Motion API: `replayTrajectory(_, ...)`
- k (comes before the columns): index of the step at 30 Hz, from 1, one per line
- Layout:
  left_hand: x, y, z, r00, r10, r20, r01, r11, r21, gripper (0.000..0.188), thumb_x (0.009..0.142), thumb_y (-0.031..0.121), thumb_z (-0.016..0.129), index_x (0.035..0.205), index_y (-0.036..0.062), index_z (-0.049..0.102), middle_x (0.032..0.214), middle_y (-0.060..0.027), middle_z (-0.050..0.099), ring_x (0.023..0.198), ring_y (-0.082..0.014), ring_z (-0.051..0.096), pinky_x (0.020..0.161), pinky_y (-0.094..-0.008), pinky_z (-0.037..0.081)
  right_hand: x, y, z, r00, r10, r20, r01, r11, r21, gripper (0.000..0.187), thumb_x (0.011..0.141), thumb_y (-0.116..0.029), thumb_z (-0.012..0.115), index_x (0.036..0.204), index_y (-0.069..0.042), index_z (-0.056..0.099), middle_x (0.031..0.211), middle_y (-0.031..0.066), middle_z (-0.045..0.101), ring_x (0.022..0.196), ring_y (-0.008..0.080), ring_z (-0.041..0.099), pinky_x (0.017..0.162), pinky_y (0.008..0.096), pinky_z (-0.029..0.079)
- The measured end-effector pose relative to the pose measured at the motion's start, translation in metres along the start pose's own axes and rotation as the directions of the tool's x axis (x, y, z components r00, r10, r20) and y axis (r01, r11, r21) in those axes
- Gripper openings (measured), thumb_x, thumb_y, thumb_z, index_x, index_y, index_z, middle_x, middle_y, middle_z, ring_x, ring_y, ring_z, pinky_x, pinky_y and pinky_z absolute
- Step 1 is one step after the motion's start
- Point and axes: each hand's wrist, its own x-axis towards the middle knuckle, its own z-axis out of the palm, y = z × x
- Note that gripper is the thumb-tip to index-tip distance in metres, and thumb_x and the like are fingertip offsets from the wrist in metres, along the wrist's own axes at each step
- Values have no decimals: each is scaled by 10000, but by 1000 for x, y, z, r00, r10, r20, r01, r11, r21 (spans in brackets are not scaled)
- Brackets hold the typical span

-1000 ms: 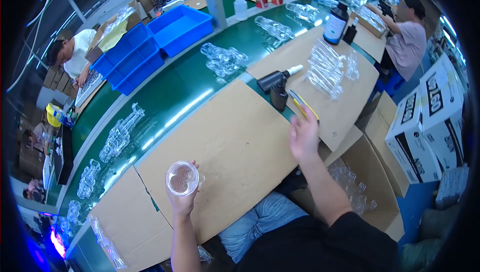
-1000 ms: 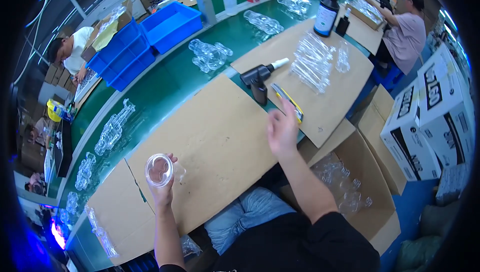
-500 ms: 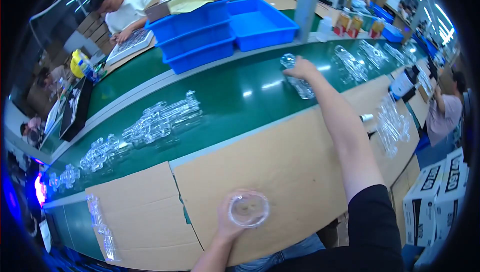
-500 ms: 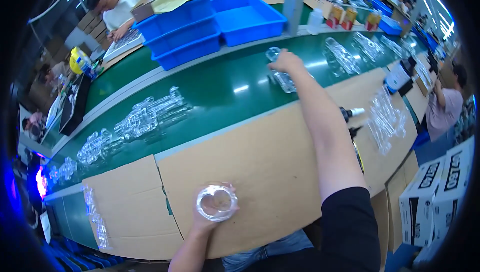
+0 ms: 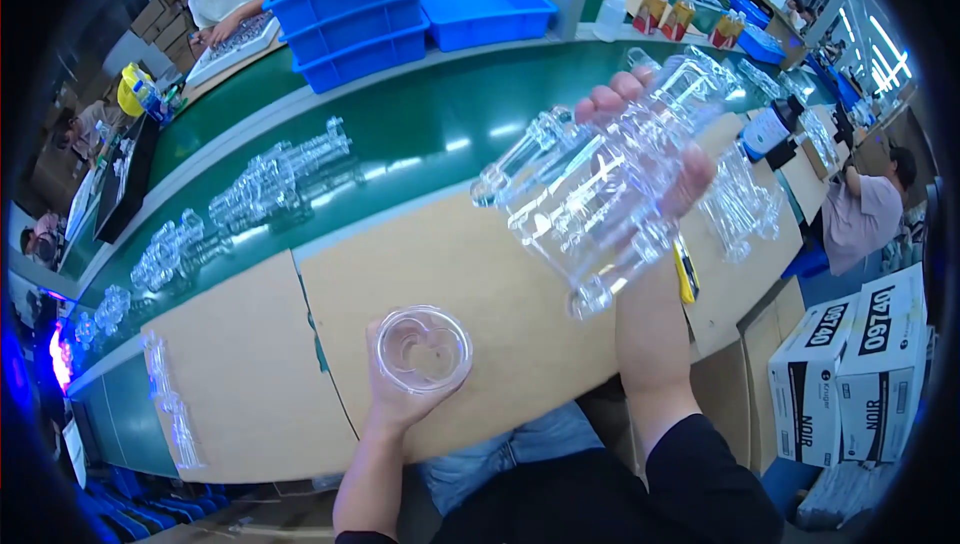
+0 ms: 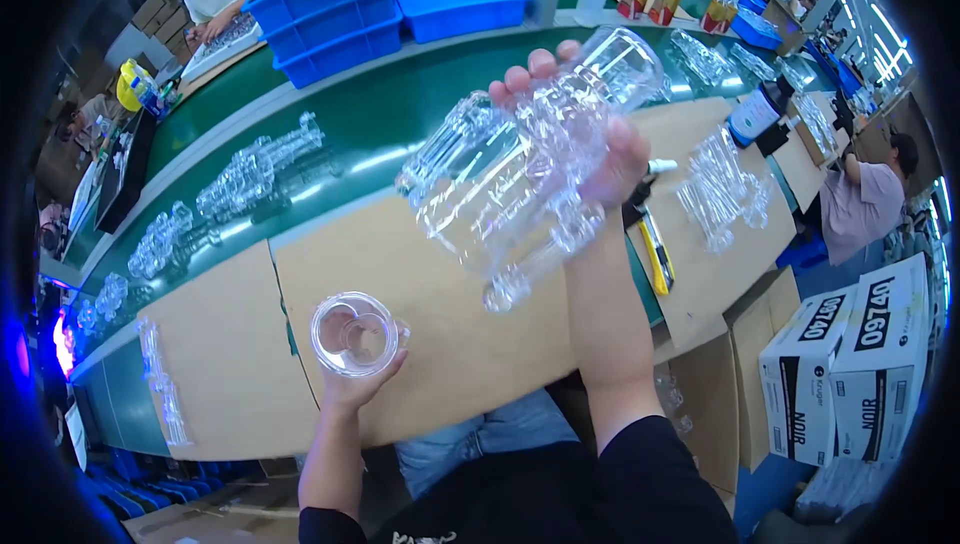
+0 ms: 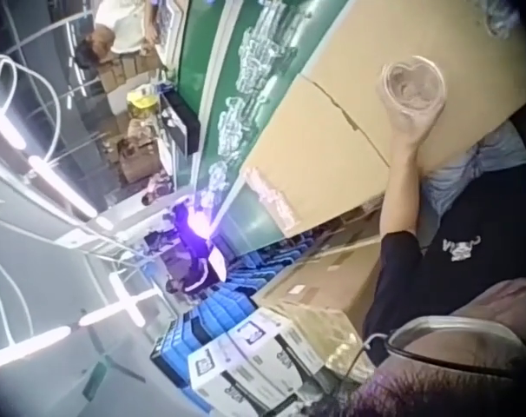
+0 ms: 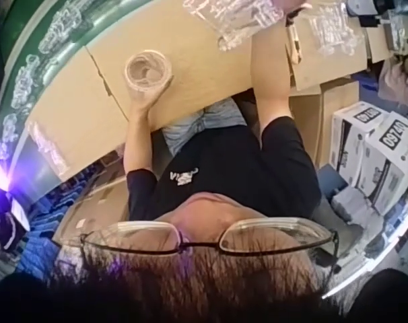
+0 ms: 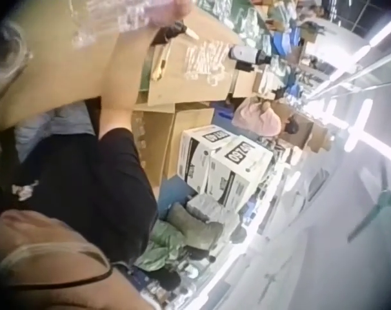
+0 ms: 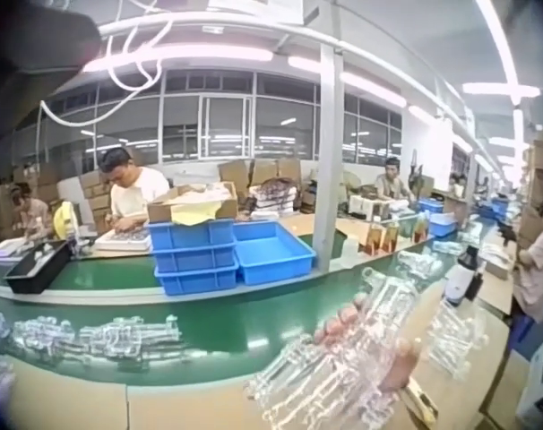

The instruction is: Applying glue and assembling components of clear plastic robot-shaped containers on an assembly line.

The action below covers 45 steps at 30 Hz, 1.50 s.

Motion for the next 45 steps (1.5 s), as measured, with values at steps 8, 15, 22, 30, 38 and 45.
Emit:
replayTrajectory(8,-50,34,28,987,98,128,-96,995,-18,823,562,79,846,1253,32,402,1141,-113,536,971,-243,580,847,-335,480,-57,-35,52,927,-2,376,8,1000,-14,750,665,-333,667,1318,-118,367,1088,90,548,1032,268,549,993,443,419)
replayTrajectory(15,-63,39,49,956,294,8,-292,942,164,678,615,130,844,1172,22,474,963,-74,585,779,-205,588,701,-307,489,-92,-51,85,967,73,243,-49,994,-101,717,578,-295,816,1186,-149,467,1041,23,572,922,207,570,926,401,442)
replayTrajectory(22,-63,46,57,936,353,-17,-345,923,171,537,650,106,799,1113,34,537,931,-72,605,775,-211,595,688,-301,488,-108,-41,102,996,27,91,-17,994,-108,698,530,-268,872,1113,-170,502,968,7,589,875,179,574,887,392,445)
replayTrajectory(30,-57,50,53,937,342,62,-346,899,266,459,657,141,766,1069,41,589,918,-69,626,759,-214,595,661,-302,474,-111,-29,103,993,55,103,-46,995,-94,687,516,-299,898,1073,-177,514,905,-13,595,856,170,580,878,391,448)
replayTrajectory(38,-56,52,51,945,306,113,-326,899,291,449,658,145,747,1069,52,593,909,-73,628,739,-210,589,638,-306,462,-110,-26,101,982,106,154,-95,992,-80,673,516,-314,908,1047,-185,516,900,-25,601,856,165,592,889,390,444)
replayTrajectory(45,-56,52,52,935,334,123,-356,889,289,433,668,139,729,1071,63,590,885,-70,621,708,-202,579,613,-297,455,-110,-24,100,984,112,137,-103,992,-70,670,510,-314,908,1037,-187,516,903,-24,605,870,165,601,895,384,443)
